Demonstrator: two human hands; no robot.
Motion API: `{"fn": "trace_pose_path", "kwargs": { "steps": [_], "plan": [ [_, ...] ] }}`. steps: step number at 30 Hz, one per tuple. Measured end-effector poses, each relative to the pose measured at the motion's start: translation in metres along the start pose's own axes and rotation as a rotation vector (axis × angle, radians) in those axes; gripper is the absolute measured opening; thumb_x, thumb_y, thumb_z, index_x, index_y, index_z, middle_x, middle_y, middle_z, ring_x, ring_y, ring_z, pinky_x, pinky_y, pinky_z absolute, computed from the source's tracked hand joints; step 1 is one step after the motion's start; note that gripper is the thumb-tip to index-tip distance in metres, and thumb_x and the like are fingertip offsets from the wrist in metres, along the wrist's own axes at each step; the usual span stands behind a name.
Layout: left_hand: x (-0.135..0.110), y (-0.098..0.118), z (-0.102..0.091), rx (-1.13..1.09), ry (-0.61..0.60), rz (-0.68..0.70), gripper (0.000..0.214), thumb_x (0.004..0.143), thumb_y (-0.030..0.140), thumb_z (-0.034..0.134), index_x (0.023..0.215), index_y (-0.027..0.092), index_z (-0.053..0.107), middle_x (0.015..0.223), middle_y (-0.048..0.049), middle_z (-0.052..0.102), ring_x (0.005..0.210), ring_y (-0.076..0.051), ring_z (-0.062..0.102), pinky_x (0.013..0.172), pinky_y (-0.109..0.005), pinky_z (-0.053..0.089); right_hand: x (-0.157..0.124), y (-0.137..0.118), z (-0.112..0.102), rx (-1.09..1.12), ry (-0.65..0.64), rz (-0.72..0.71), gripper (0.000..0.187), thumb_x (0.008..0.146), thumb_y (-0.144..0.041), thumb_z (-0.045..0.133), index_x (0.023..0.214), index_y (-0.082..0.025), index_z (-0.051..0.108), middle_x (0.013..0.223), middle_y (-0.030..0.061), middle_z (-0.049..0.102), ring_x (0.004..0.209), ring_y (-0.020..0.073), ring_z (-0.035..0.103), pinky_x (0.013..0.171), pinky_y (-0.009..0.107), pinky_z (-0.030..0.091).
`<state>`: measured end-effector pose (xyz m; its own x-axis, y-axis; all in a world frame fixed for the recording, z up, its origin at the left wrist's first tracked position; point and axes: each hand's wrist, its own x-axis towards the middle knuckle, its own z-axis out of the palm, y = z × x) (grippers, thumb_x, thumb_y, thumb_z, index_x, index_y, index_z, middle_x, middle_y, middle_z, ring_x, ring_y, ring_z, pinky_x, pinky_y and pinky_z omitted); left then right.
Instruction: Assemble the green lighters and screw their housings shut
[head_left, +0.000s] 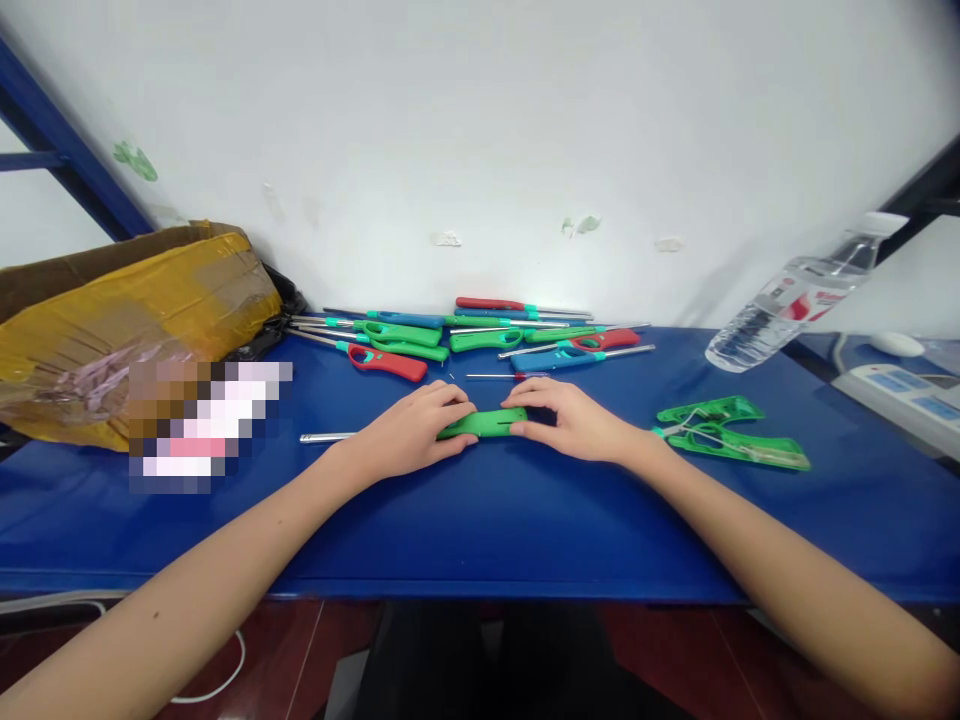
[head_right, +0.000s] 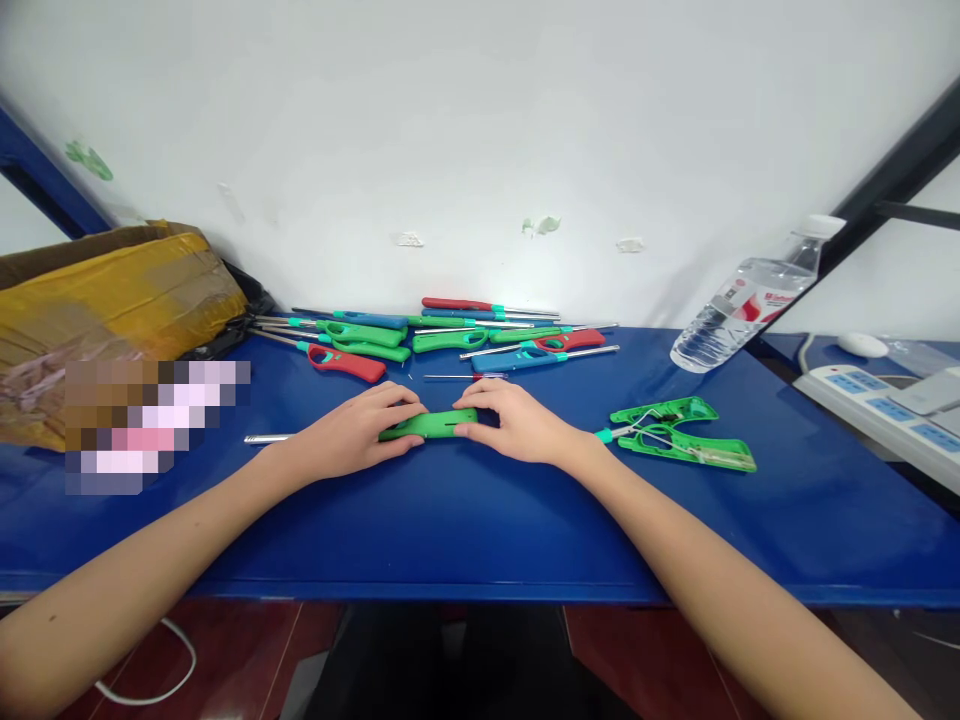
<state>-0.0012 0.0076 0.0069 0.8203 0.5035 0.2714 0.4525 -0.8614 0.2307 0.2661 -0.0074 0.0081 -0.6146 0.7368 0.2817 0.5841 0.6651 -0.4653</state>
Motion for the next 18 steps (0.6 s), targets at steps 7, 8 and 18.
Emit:
{"fn": "trace_pose_path", "kwargs": {
  "steps": [7, 8, 18],
  "plan": [
    [-0.001, 0.000, 0.000, 0.023, -0.001, -0.003, 0.027, 0.097, 0.034, 0.054, 0.116, 0.017, 0.063, 0.113, -0.0104, 0.061, 0.100, -0.023, 0.057, 0.089, -0.036, 0.047, -0.001, -0.001, -0.003, -0.123, -0.072, -0.055, 0.031, 0.090, -0.041, 0.064, 0.111, -0.019, 0.070, 0.120, 0.0132, 0.067, 0.113, 0.0292, 0.061, 0.101, 0.046, 0.048],
    [0.000, 0.000, 0.000, 0.027, -0.001, -0.002, 0.028, 0.097, 0.034, 0.053, 0.116, 0.016, 0.063, 0.113, -0.0107, 0.061, 0.100, -0.023, 0.057, 0.089, -0.036, 0.047, -0.002, -0.002, -0.003, -0.153, -0.076, -0.068, 0.031, 0.091, -0.040, 0.062, 0.112, -0.018, 0.070, 0.120, 0.0138, 0.066, 0.112, 0.0294, 0.061, 0.100, 0.045, 0.048],
    [-0.001, 0.001, -0.002, 0.057, 0.020, -0.031, 0.026, 0.092, 0.032, 0.057, 0.110, 0.017, 0.066, 0.108, -0.0095, 0.065, 0.096, -0.023, 0.059, 0.086, -0.036, 0.048, 0.001, -0.008, 0.011, -0.394, -0.045, -0.159, 0.032, 0.098, -0.038, 0.050, 0.115, -0.017, 0.066, 0.120, 0.0152, 0.065, 0.101, 0.0292, 0.064, 0.090, 0.046, 0.052]
  ]
}}
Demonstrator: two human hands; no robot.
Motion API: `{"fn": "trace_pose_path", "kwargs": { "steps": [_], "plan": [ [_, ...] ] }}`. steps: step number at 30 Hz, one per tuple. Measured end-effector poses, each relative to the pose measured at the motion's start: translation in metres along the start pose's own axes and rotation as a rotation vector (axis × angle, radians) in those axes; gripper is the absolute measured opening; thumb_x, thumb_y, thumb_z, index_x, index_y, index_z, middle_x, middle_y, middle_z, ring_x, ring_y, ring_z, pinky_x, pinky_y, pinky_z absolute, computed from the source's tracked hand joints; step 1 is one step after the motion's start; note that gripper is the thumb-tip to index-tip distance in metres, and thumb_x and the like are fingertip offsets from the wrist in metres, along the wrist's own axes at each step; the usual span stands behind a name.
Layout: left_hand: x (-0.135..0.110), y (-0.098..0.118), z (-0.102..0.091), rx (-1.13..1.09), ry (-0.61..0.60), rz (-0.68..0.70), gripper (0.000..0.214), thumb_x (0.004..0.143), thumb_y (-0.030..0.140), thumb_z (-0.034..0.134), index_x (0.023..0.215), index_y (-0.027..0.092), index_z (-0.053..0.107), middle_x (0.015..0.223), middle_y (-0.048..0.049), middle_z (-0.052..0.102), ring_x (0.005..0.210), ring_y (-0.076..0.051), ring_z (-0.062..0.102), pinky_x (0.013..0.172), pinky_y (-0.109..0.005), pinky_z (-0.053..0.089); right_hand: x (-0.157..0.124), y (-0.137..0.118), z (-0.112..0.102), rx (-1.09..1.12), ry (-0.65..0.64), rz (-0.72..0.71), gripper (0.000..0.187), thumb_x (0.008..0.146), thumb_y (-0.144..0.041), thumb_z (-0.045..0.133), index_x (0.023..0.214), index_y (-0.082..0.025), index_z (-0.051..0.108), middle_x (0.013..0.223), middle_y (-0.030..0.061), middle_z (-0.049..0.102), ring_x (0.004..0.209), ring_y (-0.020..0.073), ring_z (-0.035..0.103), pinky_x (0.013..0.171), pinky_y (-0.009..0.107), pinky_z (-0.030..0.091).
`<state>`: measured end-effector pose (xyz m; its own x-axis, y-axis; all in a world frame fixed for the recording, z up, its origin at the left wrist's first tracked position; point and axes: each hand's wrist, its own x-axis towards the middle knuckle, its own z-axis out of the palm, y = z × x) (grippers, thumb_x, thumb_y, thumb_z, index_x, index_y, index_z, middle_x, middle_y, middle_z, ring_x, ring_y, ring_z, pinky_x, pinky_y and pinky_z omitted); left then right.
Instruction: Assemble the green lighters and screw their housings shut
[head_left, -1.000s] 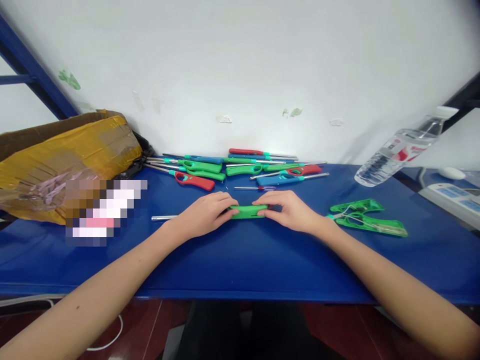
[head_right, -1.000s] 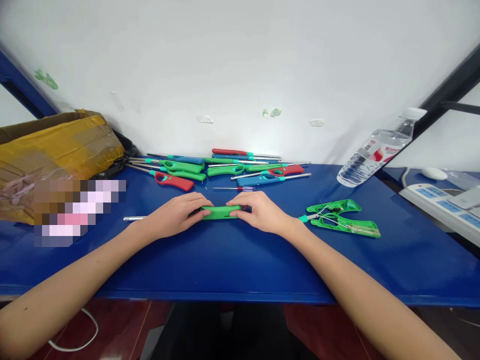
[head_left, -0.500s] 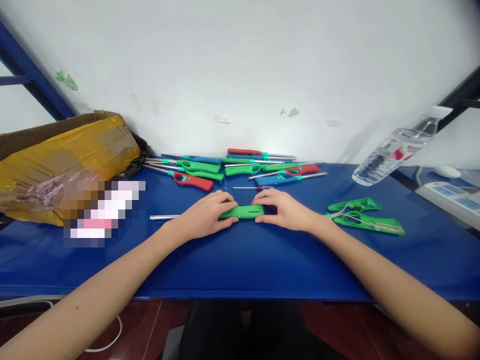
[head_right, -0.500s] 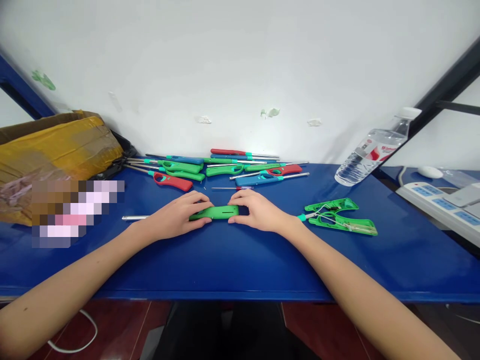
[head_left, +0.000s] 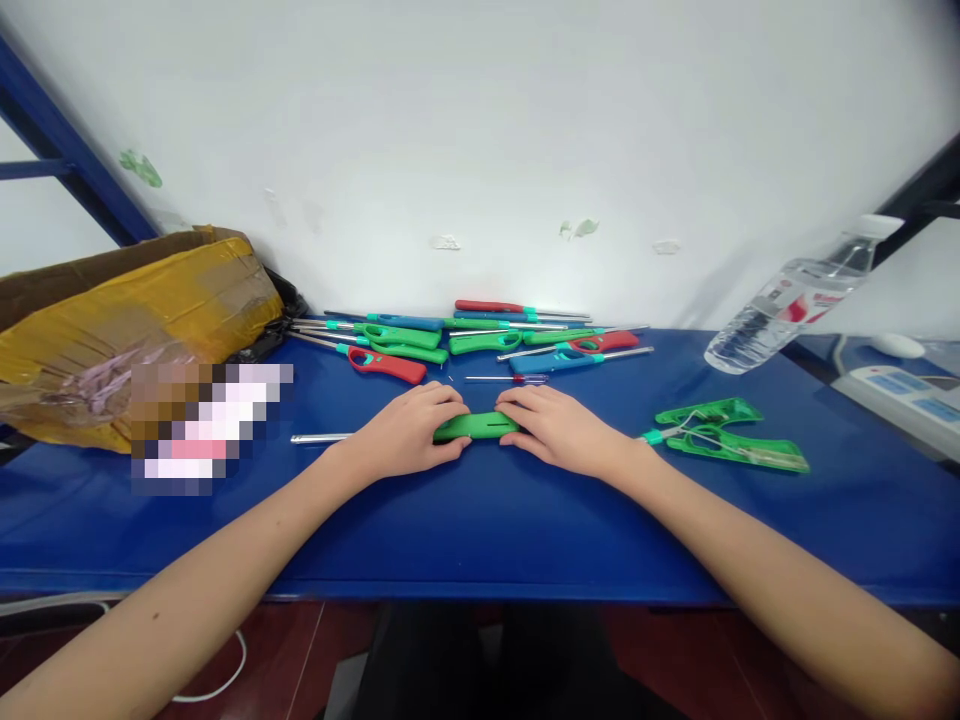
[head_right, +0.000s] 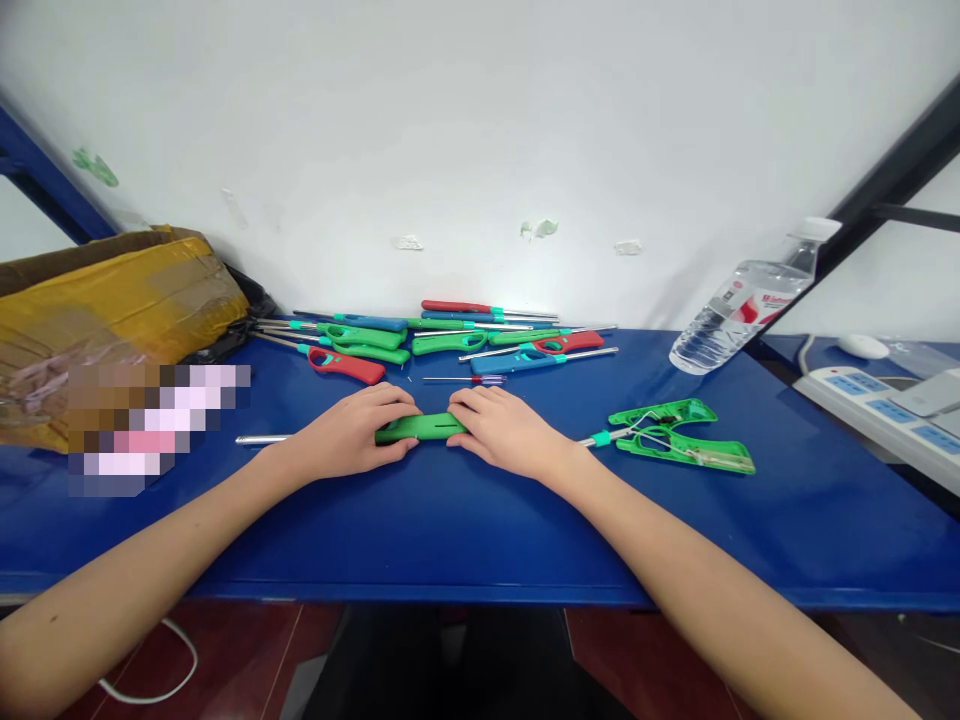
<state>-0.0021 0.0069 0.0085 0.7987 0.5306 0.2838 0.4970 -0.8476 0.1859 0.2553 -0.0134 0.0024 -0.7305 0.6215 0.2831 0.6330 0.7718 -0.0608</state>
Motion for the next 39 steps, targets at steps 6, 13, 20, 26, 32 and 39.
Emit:
{"fn": "trace_pose_path", "kwargs": {
  "steps": [6, 13, 20, 26, 32, 39],
  "plan": [
    [0.001, -0.001, 0.001, -0.040, -0.016, 0.023, 0.029, 0.095, 0.032, 0.055, 0.118, 0.018, 0.065, 0.111, -0.0092, 0.064, 0.100, -0.023, 0.058, 0.088, -0.035, 0.048, 0.004, 0.000, -0.004, 0.106, 0.050, 0.057, 0.035, 0.100, -0.041, 0.045, 0.117, -0.018, 0.066, 0.122, 0.0127, 0.065, 0.112, 0.0274, 0.061, 0.099, 0.043, 0.049],
    [0.003, 0.000, -0.001, -0.073, -0.005, -0.071, 0.028, 0.091, 0.030, 0.060, 0.114, 0.017, 0.067, 0.108, -0.0098, 0.065, 0.098, -0.023, 0.060, 0.086, -0.035, 0.051, 0.002, 0.028, -0.003, -0.088, 0.176, 0.293, 0.034, 0.099, -0.023, 0.043, 0.124, -0.014, 0.064, 0.121, 0.0158, 0.064, 0.109, 0.0313, 0.057, 0.097, 0.048, 0.047],
    [0.003, 0.003, 0.002, -0.018, -0.008, -0.036, 0.026, 0.094, 0.028, 0.054, 0.116, 0.016, 0.061, 0.109, -0.0112, 0.062, 0.100, -0.024, 0.058, 0.088, -0.036, 0.050, 0.006, 0.026, 0.000, -0.161, 0.067, 0.391, 0.031, 0.097, -0.026, 0.049, 0.120, -0.015, 0.067, 0.108, 0.0135, 0.067, 0.100, 0.0288, 0.060, 0.088, 0.040, 0.049],
    [0.003, 0.003, 0.005, -0.055, -0.019, -0.044, 0.027, 0.096, 0.028, 0.049, 0.118, 0.016, 0.058, 0.113, -0.0121, 0.060, 0.104, -0.025, 0.056, 0.093, -0.040, 0.048, 0.005, 0.027, 0.001, -0.165, 0.053, 0.410, 0.028, 0.097, -0.034, 0.053, 0.110, -0.016, 0.070, 0.101, 0.0111, 0.070, 0.094, 0.0260, 0.061, 0.085, 0.036, 0.047],
    [0.008, 0.001, 0.004, -0.148, 0.009, -0.113, 0.034, 0.092, 0.043, 0.057, 0.115, 0.019, 0.063, 0.117, -0.0103, 0.061, 0.106, -0.024, 0.059, 0.094, -0.037, 0.050, 0.003, 0.027, 0.000, -0.109, 0.015, 0.467, 0.024, 0.097, -0.032, 0.053, 0.103, -0.017, 0.070, 0.100, 0.0092, 0.071, 0.096, 0.0246, 0.062, 0.080, 0.033, 0.045],
    [0.026, -0.048, -0.023, 0.002, 0.177, -0.243, 0.025, 0.089, 0.025, 0.049, 0.097, 0.018, 0.072, 0.095, -0.0070, 0.072, 0.088, -0.023, 0.067, 0.085, -0.036, 0.052, 0.004, 0.024, -0.004, -0.023, 0.036, 0.494, 0.021, 0.096, -0.032, 0.054, 0.102, -0.019, 0.068, 0.101, 0.0066, 0.070, 0.095, 0.0228, 0.062, 0.076, 0.031, 0.044]
  ]
}}
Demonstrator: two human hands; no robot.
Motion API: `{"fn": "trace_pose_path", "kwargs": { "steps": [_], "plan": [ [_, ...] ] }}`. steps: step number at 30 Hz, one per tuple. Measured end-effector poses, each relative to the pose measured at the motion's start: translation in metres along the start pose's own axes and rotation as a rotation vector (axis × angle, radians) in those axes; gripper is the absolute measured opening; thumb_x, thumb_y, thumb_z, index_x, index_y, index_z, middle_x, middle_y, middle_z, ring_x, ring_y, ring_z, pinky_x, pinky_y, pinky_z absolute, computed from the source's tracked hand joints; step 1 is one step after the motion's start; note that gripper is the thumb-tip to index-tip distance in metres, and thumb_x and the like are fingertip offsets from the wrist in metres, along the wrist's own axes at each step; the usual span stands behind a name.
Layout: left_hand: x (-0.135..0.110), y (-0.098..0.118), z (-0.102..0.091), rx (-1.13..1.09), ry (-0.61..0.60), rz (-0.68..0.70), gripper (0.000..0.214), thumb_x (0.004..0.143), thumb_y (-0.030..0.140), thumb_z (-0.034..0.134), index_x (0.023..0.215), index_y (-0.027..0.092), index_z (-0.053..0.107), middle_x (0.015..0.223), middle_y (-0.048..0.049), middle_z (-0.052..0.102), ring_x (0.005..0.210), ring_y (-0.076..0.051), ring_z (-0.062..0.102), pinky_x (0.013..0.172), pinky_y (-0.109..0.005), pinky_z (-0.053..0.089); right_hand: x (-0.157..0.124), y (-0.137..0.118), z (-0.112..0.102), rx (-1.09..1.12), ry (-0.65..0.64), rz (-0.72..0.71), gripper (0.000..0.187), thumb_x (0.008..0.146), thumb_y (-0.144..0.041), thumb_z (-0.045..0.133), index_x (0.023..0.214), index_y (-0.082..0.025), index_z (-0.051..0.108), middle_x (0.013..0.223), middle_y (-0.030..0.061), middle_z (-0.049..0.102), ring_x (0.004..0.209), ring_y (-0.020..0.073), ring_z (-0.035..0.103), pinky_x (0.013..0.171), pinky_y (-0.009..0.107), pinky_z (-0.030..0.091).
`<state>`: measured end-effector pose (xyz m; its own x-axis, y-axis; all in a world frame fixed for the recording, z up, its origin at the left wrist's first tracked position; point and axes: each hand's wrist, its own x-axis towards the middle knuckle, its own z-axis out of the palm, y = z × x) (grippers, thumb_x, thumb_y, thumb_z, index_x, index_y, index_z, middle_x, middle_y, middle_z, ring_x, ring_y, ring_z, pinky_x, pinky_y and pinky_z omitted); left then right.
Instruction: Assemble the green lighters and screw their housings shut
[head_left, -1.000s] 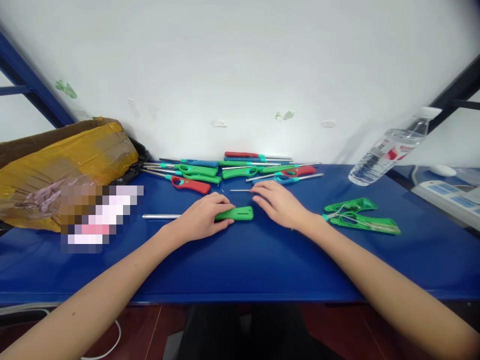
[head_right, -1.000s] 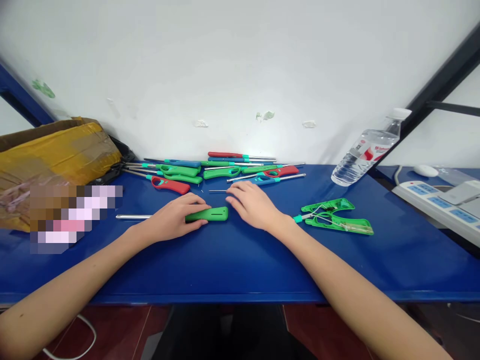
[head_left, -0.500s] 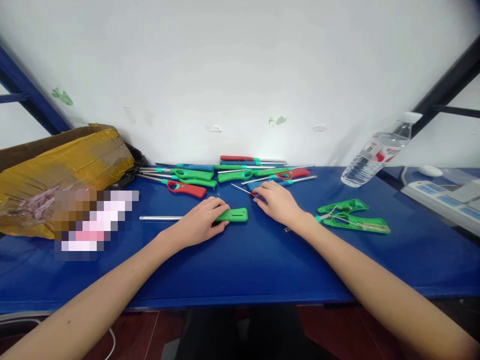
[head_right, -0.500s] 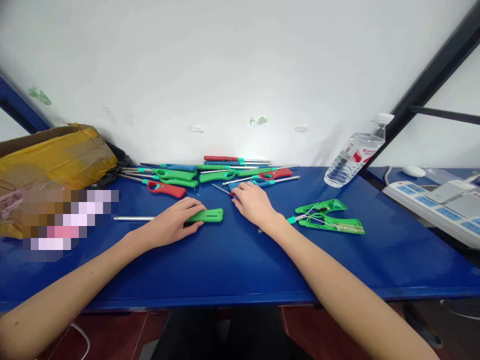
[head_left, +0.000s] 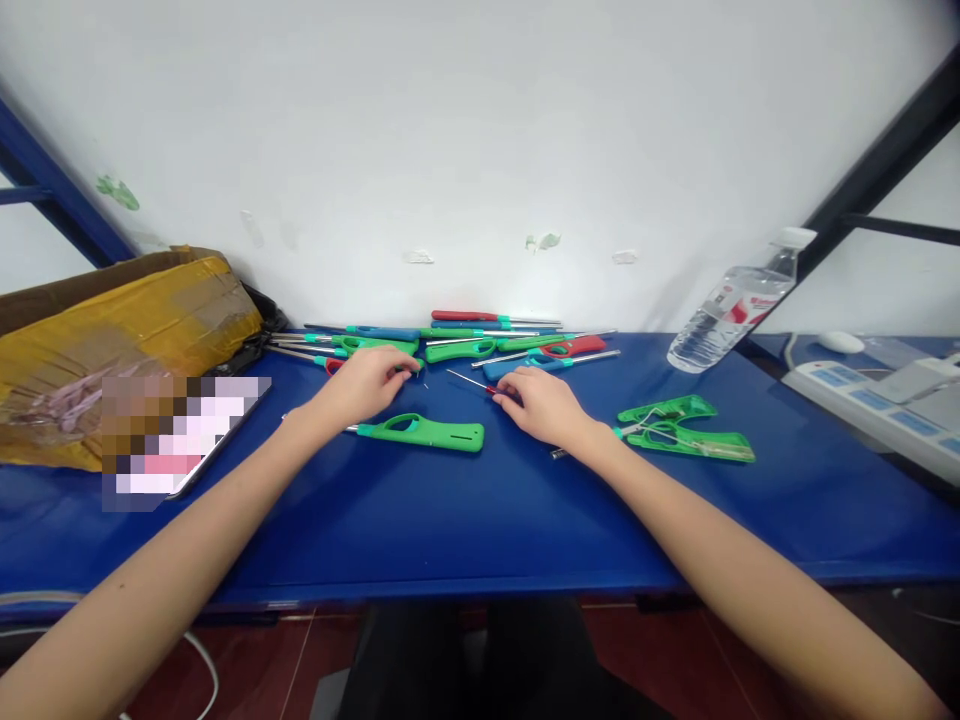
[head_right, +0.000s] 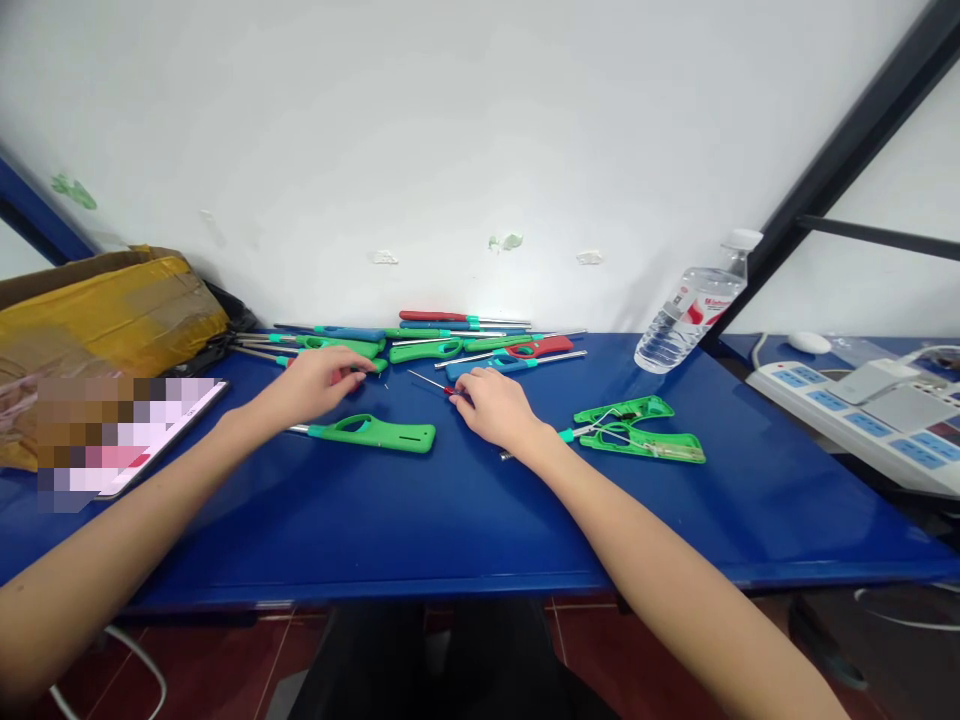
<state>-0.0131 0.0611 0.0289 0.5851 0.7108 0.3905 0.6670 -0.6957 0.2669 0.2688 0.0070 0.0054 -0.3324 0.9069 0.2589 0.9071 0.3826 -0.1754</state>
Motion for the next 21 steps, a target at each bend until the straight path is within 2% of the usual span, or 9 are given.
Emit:
{"fn": "trace_pose_path", "kwargs": {
  "steps": [3, 7, 11, 16, 21],
  "plan": [
    [0.009, -0.014, 0.000, 0.116, -0.101, -0.020, 0.024, 0.084, 0.021, 0.052, 0.094, 0.019, 0.074, 0.097, -0.0068, 0.073, 0.085, -0.024, 0.068, 0.080, -0.034, 0.052, 0.000, 0.001, 0.001, 0.014, 0.000, -0.001, 0.020, 0.096, -0.031, 0.054, 0.102, -0.019, 0.068, 0.101, 0.0070, 0.070, 0.095, 0.0227, 0.063, 0.077, 0.031, 0.044],
    [0.012, -0.010, 0.009, 0.231, -0.241, 0.049, 0.026, 0.087, 0.020, 0.051, 0.100, 0.019, 0.074, 0.106, -0.0087, 0.071, 0.094, -0.026, 0.067, 0.082, -0.035, 0.051, -0.001, 0.003, 0.003, 0.029, 0.013, -0.015, 0.020, 0.095, -0.031, 0.054, 0.102, -0.018, 0.069, 0.100, 0.0067, 0.070, 0.093, 0.0222, 0.063, 0.076, 0.031, 0.044],
    [0.016, 0.001, 0.013, 0.331, -0.263, 0.044, 0.026, 0.090, 0.020, 0.050, 0.103, 0.018, 0.072, 0.109, -0.0093, 0.070, 0.101, -0.027, 0.065, 0.082, -0.033, 0.050, -0.001, 0.004, 0.004, 0.055, 0.066, -0.033, 0.020, 0.095, -0.032, 0.055, 0.101, -0.019, 0.069, 0.100, 0.0063, 0.070, 0.092, 0.0215, 0.063, 0.076, 0.031, 0.044],
    [0.020, 0.004, 0.009, 0.420, -0.311, 0.067, 0.023, 0.093, 0.022, 0.048, 0.092, 0.018, 0.071, 0.098, -0.0080, 0.070, 0.094, -0.025, 0.065, 0.069, -0.029, 0.046, -0.002, 0.004, 0.004, 0.074, 0.113, -0.050, 0.020, 0.095, -0.033, 0.055, 0.100, -0.020, 0.069, 0.097, 0.0069, 0.069, 0.091, 0.0217, 0.063, 0.076, 0.031, 0.045],
    [0.021, 0.010, 0.012, 0.476, -0.346, 0.076, 0.021, 0.092, 0.021, 0.049, 0.088, 0.016, 0.068, 0.094, -0.0108, 0.069, 0.087, -0.025, 0.065, 0.068, -0.029, 0.045, -0.002, 0.004, 0.003, 0.097, 0.140, -0.054, 0.019, 0.095, -0.032, 0.054, 0.099, -0.020, 0.068, 0.097, 0.0068, 0.069, 0.090, 0.0221, 0.063, 0.077, 0.032, 0.046]
  ]
}}
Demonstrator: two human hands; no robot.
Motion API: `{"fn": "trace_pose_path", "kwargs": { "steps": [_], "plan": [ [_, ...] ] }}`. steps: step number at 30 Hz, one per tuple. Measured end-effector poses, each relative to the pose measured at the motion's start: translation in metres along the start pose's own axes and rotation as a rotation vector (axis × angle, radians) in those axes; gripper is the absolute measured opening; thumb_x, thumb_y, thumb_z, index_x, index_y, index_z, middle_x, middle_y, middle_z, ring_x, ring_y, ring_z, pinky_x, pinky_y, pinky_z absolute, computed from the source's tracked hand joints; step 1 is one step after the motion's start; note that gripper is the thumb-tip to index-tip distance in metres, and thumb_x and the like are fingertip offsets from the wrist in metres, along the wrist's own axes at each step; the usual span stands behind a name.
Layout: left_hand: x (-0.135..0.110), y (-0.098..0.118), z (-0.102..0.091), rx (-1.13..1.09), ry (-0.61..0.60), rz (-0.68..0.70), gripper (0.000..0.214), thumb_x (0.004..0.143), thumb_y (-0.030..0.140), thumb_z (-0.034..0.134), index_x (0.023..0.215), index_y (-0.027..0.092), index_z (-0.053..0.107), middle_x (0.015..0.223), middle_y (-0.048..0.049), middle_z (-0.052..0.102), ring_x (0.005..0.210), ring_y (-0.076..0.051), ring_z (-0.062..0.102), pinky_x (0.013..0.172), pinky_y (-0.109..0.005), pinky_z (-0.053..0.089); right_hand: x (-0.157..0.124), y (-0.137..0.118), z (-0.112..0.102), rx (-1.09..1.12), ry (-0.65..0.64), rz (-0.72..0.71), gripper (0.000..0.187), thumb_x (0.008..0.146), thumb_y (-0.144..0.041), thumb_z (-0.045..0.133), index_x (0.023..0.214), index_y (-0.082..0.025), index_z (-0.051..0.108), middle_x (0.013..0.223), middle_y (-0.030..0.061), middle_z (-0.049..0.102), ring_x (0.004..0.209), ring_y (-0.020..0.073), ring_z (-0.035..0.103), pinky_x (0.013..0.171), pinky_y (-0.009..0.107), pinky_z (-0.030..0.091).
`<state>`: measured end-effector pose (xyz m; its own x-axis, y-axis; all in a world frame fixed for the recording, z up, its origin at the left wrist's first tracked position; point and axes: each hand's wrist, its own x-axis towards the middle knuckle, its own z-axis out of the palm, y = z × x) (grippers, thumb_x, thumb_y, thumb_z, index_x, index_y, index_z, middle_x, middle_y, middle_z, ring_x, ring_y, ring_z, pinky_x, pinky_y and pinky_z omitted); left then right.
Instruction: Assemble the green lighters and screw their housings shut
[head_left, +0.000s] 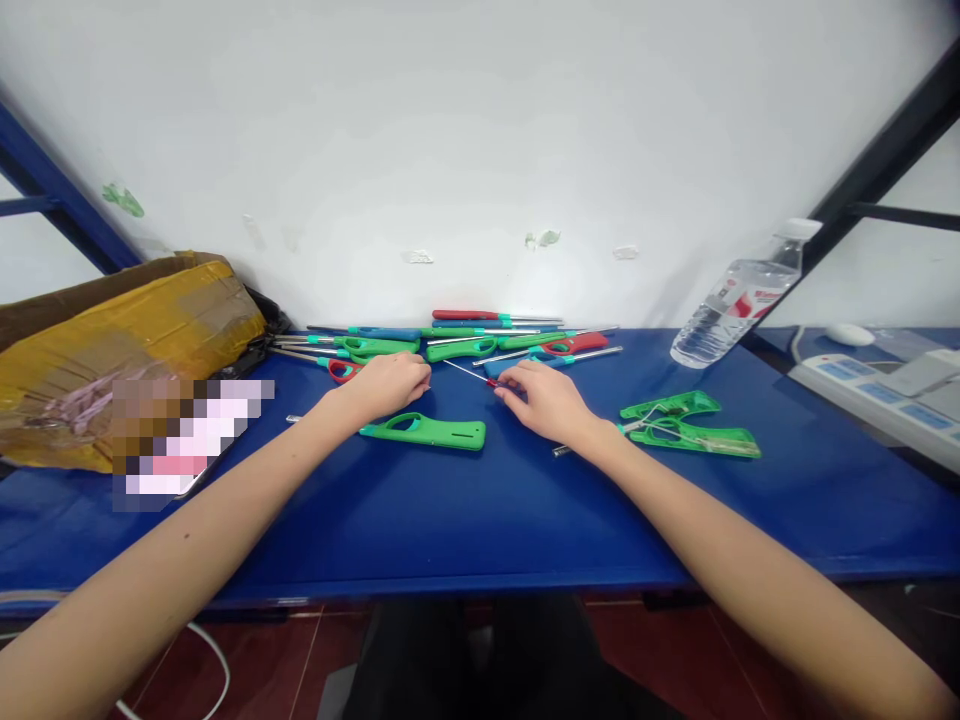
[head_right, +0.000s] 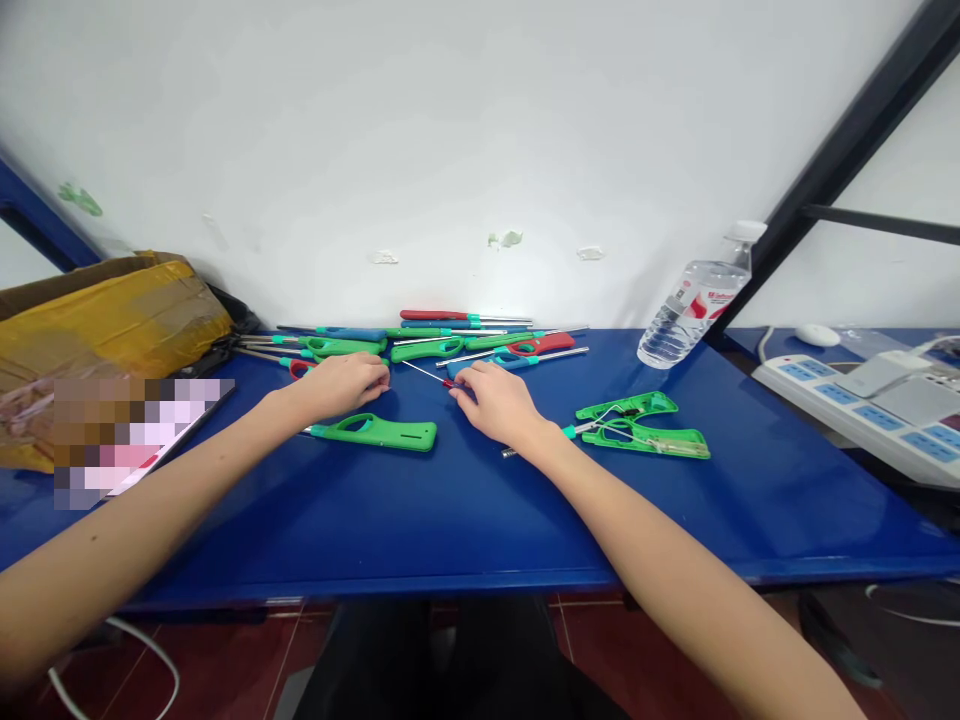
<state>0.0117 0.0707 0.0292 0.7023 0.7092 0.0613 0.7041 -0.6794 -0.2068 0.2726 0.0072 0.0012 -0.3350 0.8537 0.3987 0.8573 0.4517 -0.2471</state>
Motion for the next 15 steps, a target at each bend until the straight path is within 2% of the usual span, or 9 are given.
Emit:
{"fn": "trace_pose_path", "kwargs": {
  "steps": [4, 9, 12, 15],
  "plan": [
    [0.000, 0.007, 0.001, 0.025, -0.001, -0.033, 0.017, 0.088, 0.018, 0.049, 0.087, 0.013, 0.065, 0.092, -0.0135, 0.068, 0.088, -0.028, 0.065, 0.071, -0.034, 0.046, 0.001, 0.003, 0.001, 0.063, 0.002, 0.015, 0.019, 0.097, -0.030, 0.050, 0.102, -0.018, 0.064, 0.101, 0.0092, 0.069, 0.093, 0.0239, 0.064, 0.080, 0.034, 0.047],
    [-0.012, -0.004, -0.003, -0.251, 0.193, -0.133, 0.008, 0.084, 0.022, 0.049, 0.079, 0.019, 0.055, 0.083, -0.0064, 0.064, 0.077, -0.023, 0.061, 0.070, -0.032, 0.045, 0.001, 0.002, 0.002, 0.309, -0.058, -0.030, 0.024, 0.099, -0.022, 0.039, 0.121, -0.016, 0.047, 0.108, 0.0123, 0.068, 0.096, 0.0223, 0.067, 0.083, 0.035, 0.050],
    [-0.025, -0.013, -0.005, -0.436, 0.313, -0.215, 0.007, 0.083, 0.025, 0.049, 0.078, 0.020, 0.050, 0.074, -0.0022, 0.061, 0.067, -0.019, 0.057, 0.062, -0.030, 0.041, -0.004, -0.015, -0.002, 0.358, -0.098, -0.111, 0.032, 0.100, -0.018, 0.034, 0.131, -0.018, 0.041, 0.115, 0.0122, 0.066, 0.098, 0.0197, 0.066, 0.085, 0.033, 0.050],
    [-0.034, -0.015, -0.004, -0.529, 0.396, -0.271, 0.009, 0.084, 0.027, 0.048, 0.078, 0.021, 0.049, 0.067, 0.0006, 0.057, 0.060, -0.017, 0.052, 0.057, -0.028, 0.038, -0.010, -0.042, -0.006, 0.224, -0.078, -0.251, 0.033, 0.099, -0.016, 0.032, 0.127, -0.019, 0.049, 0.116, 0.0132, 0.063, 0.104, 0.0225, 0.060, 0.087, 0.035, 0.048]
  ]
}}
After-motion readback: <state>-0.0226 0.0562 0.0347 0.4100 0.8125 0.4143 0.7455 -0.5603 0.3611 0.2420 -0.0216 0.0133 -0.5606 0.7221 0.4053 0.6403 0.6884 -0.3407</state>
